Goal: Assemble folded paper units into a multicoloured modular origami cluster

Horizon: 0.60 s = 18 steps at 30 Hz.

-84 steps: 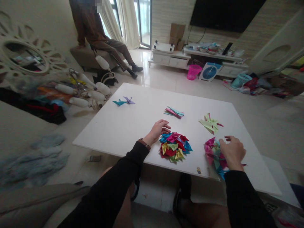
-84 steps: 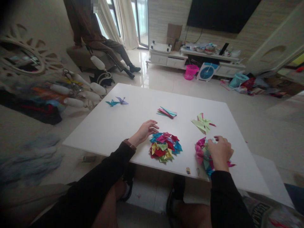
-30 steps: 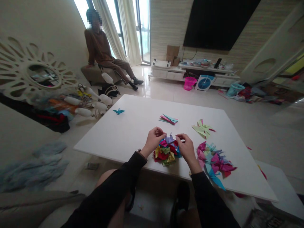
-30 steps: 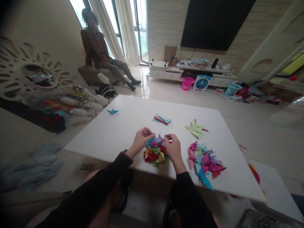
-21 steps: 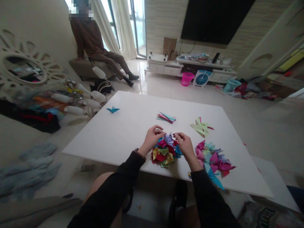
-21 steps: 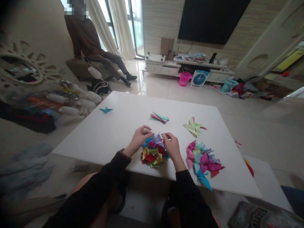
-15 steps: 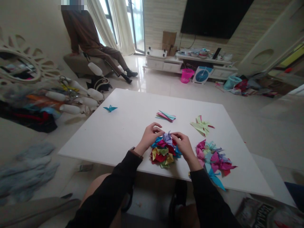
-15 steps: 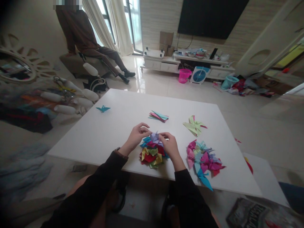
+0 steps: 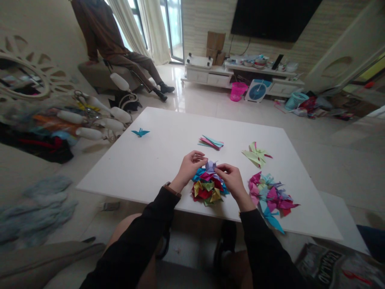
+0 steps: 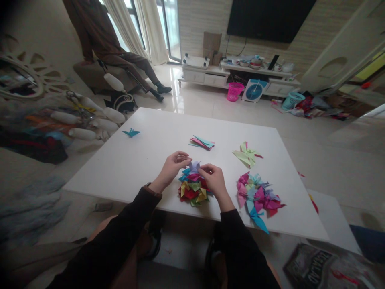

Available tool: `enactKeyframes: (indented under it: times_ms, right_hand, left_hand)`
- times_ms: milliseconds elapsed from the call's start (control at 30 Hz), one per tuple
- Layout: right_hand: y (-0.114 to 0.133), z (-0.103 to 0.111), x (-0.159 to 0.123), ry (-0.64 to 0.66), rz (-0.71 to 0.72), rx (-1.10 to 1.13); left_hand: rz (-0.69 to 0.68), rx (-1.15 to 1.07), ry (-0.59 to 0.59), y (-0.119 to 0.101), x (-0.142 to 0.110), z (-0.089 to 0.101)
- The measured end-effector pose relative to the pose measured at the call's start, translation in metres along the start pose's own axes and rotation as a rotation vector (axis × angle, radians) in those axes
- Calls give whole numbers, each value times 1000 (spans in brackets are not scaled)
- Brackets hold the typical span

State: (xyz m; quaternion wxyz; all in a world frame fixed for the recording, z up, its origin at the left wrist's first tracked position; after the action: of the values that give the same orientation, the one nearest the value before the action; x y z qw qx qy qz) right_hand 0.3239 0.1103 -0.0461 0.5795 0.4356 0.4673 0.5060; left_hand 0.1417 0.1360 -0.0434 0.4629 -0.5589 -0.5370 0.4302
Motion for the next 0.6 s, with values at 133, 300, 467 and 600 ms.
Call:
enactKeyframes:
  times_ms: [133, 300, 467, 600]
  right_hand:
    - [-2, 3, 0, -26, 7, 11]
    - [-5, 4, 4, -38, -4, 44]
    - [-5, 6, 7, -56, -13, 70]
    - [-6, 8, 7, -67, -2, 68]
  left_hand:
    - [8, 18, 12, 4, -2, -4]
    - [-17, 5, -1, 9, 1, -7]
    - [-46, 20, -20, 12, 4, -6]
    - [-65, 45, -18, 8, 2, -5]
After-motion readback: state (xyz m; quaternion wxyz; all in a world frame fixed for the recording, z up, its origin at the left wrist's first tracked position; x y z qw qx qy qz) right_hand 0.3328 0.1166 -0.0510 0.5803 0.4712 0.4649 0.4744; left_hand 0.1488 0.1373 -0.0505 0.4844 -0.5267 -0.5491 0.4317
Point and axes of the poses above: each hand's wrist, its own x-axis towards the middle knuckle, its own z-axis out of the back of the hand, y = z × x, the point moved 8 cm from there along x, towards the middle knuckle, and after that the axes turned 5 degrees about -z, right-handed, at the moved point
